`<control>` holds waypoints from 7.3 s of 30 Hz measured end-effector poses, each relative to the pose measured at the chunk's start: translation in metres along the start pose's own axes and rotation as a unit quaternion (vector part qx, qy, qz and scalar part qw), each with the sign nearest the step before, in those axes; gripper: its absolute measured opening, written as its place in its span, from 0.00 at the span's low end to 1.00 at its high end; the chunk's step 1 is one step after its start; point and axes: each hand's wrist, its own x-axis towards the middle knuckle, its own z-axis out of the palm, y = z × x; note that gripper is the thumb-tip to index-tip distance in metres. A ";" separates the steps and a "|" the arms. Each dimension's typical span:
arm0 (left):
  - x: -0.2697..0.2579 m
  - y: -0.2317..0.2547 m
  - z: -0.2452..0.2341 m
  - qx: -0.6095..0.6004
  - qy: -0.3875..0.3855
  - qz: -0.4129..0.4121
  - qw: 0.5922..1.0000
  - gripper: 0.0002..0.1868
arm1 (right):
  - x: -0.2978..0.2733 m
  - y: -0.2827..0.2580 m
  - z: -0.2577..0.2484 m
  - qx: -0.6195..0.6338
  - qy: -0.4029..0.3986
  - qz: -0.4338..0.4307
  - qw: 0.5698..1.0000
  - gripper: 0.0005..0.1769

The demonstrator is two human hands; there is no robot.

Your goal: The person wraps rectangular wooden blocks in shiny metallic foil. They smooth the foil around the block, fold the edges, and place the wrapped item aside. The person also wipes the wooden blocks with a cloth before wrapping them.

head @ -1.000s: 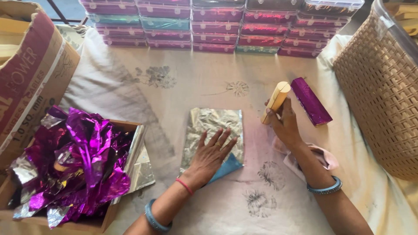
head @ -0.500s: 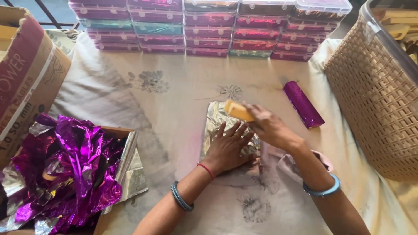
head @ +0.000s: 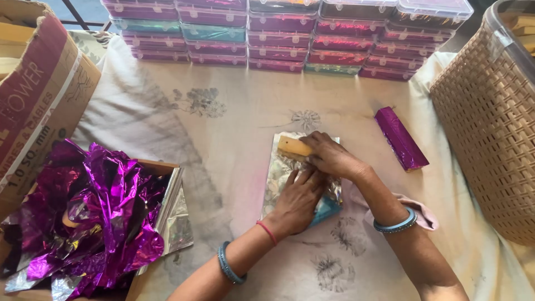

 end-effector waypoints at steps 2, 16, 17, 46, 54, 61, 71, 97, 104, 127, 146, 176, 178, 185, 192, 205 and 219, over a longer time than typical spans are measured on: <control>-0.007 -0.002 0.002 -0.035 -0.013 -0.001 0.999 0.34 | 0.003 0.004 0.007 -0.047 0.008 -0.010 0.999 0.32; -0.018 -0.006 0.003 -0.041 -0.052 0.007 0.998 0.45 | 0.010 0.007 0.015 -0.050 0.082 -0.033 0.995 0.28; -0.019 -0.006 0.006 -0.035 -0.048 0.006 0.998 0.44 | 0.009 0.004 0.016 -0.056 0.092 -0.032 0.994 0.27; -0.024 -0.008 0.009 -0.051 -0.011 0.008 0.999 0.42 | 0.006 0.001 0.021 -0.013 0.135 -0.020 0.991 0.30; -0.022 -0.006 0.003 -0.057 -0.042 -0.003 0.998 0.40 | 0.004 0.007 0.018 -0.005 0.112 -0.007 0.994 0.28; -0.022 -0.005 -0.003 -0.049 -0.060 -0.001 0.997 0.39 | -0.002 0.008 0.014 0.003 0.108 -0.029 0.994 0.29; -0.021 -0.005 -0.004 -0.056 -0.049 0.000 0.997 0.40 | -0.002 0.008 0.016 0.019 0.123 -0.040 0.991 0.28; -0.022 -0.005 0.000 -0.046 -0.049 0.004 0.998 0.40 | -0.006 -0.003 0.018 -0.007 0.115 -0.001 0.993 0.29; -0.021 -0.005 -0.021 -0.082 0.011 0.006 0.997 0.33 | -0.006 0.005 0.027 0.001 0.137 -0.026 0.990 0.28; 0.025 -0.066 -0.006 -0.045 0.162 -0.098 0.981 0.16 | -0.012 0.046 0.014 0.027 0.154 -0.099 0.983 0.33; 0.018 -0.064 -0.007 -0.040 0.178 -0.086 0.979 0.21 | -0.034 0.064 -0.011 0.187 0.128 -0.029 0.974 0.25; 0.021 -0.070 0.004 -0.028 0.206 -0.090 0.974 0.14 | 0.008 0.140 0.030 0.307 0.145 0.078 0.938 0.11; 0.021 -0.070 0.004 -0.023 0.206 -0.097 0.973 0.12 | -0.003 0.128 0.027 0.341 0.126 0.054 0.930 0.09; 0.014 -0.063 -0.012 -0.019 0.221 -0.073 0.972 0.16 | -0.048 0.061 0.015 0.156 0.180 -0.034 0.971 0.07; 0.008 -0.052 -0.034 -0.014 0.238 -0.066 0.969 0.15 | -0.067 0.039 0.023 0.022 0.283 -0.150 0.947 0.08; -0.053 0.022 -0.039 -0.156 0.031 0.157 0.975 0.24 | -0.076 0.025 0.023 -0.080 0.321 -0.185 0.925 0.07; 0.014 -0.020 -0.097 -0.216 0.142 -0.094 0.961 0.07 | -0.082 0.042 0.034 -0.132 0.320 -0.185 0.920 0.15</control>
